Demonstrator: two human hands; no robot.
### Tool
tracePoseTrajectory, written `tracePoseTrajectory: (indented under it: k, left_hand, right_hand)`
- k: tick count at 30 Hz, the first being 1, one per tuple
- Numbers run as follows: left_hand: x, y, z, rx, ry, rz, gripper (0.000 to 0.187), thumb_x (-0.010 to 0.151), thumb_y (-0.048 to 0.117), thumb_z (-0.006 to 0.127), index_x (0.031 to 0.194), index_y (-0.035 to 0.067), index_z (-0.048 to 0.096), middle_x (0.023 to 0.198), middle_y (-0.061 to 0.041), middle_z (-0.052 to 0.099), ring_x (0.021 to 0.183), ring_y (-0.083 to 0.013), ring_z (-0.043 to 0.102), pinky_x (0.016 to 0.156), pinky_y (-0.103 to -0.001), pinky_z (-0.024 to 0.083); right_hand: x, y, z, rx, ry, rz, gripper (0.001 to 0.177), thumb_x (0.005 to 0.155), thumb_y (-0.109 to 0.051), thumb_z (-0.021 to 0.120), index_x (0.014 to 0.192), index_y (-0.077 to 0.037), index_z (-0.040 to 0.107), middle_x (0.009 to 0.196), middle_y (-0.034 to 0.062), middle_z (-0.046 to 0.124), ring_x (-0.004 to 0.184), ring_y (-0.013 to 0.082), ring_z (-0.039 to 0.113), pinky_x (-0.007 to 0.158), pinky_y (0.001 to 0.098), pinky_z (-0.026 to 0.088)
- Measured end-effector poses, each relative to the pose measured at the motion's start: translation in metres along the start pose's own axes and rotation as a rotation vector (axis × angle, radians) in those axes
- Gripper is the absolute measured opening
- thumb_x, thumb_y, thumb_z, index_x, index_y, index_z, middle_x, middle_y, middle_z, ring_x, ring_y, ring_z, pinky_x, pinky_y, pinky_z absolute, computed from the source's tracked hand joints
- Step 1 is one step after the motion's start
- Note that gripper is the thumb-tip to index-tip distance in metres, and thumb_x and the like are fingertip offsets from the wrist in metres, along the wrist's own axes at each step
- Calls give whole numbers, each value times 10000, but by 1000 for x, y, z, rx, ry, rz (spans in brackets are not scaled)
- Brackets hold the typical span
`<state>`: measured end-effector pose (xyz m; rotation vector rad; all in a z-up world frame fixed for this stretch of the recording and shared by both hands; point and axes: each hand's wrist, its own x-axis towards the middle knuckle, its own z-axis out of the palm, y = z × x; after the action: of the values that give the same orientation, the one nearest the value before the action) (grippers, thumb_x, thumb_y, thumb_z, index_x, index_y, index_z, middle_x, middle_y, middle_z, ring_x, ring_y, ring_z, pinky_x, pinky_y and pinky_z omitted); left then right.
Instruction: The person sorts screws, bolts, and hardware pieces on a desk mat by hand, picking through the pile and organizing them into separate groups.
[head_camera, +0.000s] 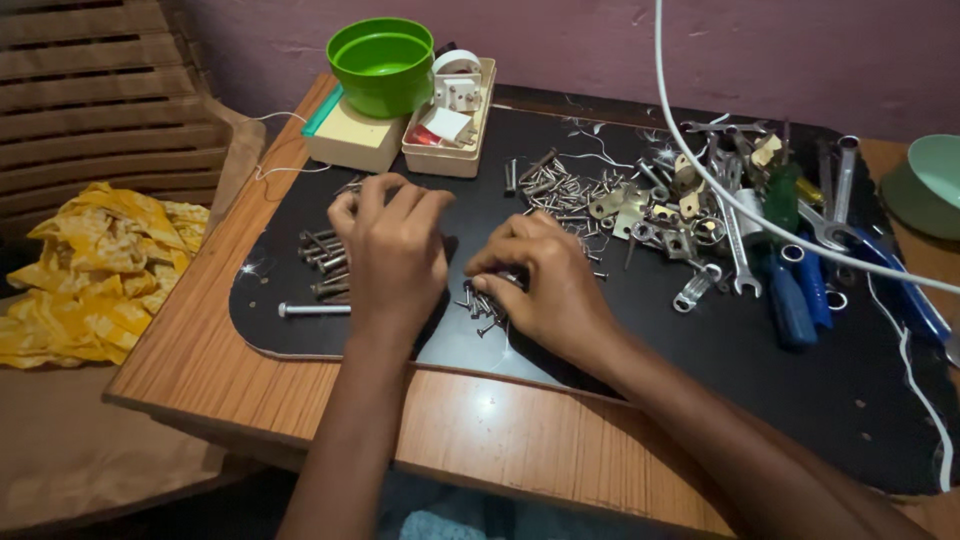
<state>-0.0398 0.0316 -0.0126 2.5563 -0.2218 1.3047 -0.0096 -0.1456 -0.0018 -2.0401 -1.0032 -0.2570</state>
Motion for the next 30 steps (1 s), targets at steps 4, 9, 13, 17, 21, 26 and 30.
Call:
tracePoseTrajectory:
  k: [4,9,13,17,21,26,30]
  left_hand:
    - [-1,0,3,6,-16,9,273,755,-24,752,1011,71,746,979,-65,715,1105,-297,604,984,-517,343]
    - [-1,0,5,11,-46,-11,285,748,-45,737,1005,77,759,976,-68,721,1112,-297,605,991,-514,348]
    - [0,1,4,-12,-41,-10,290,723,-27,750,998,63,758,975,-76,726,1093,-304,602,979,-529,344]
    - [1,4,3,36,-64,1,329,687,-51,728,993,63,765,971,-78,731,1099,-303,611,964,-522,353]
    - [0,4,4,36,-78,-5,273,721,-31,729,977,60,757,955,-87,724,1099,-314,609,946,-524,359]
    - [-3,5,3,48,-74,10,274,718,-39,713,968,64,754,952,-81,727,1085,-306,613,938,-532,360]
    - [0,5,4,46,-59,22,247,744,-42,706,967,59,743,949,-75,725,1080,-299,614,948,-540,363]
  right_hand:
    - [0,0,3,-8,0,-37,132,762,-36,822,890,-64,804,880,60,708,896,224,619,795,367,505]
    - [0,7,2,11,27,72,122,822,-25,774,934,-65,800,901,64,715,871,227,626,737,363,526]
    - [-2,15,2,11,112,57,167,861,31,697,956,-67,793,943,63,749,900,220,699,751,334,574]
    - [-4,10,2,52,109,111,282,845,86,644,1066,-43,764,971,119,762,891,238,751,793,337,591]
    - [-7,6,0,130,23,83,312,909,94,594,1162,-30,728,979,135,783,890,225,770,815,326,596]
    - [-11,-2,-1,120,-11,107,404,912,51,574,1287,-63,674,1064,169,746,968,273,744,886,356,582]
    - [-9,-8,-3,104,-90,86,519,950,-28,570,1462,-99,525,1157,197,716,1065,319,702,932,409,537]
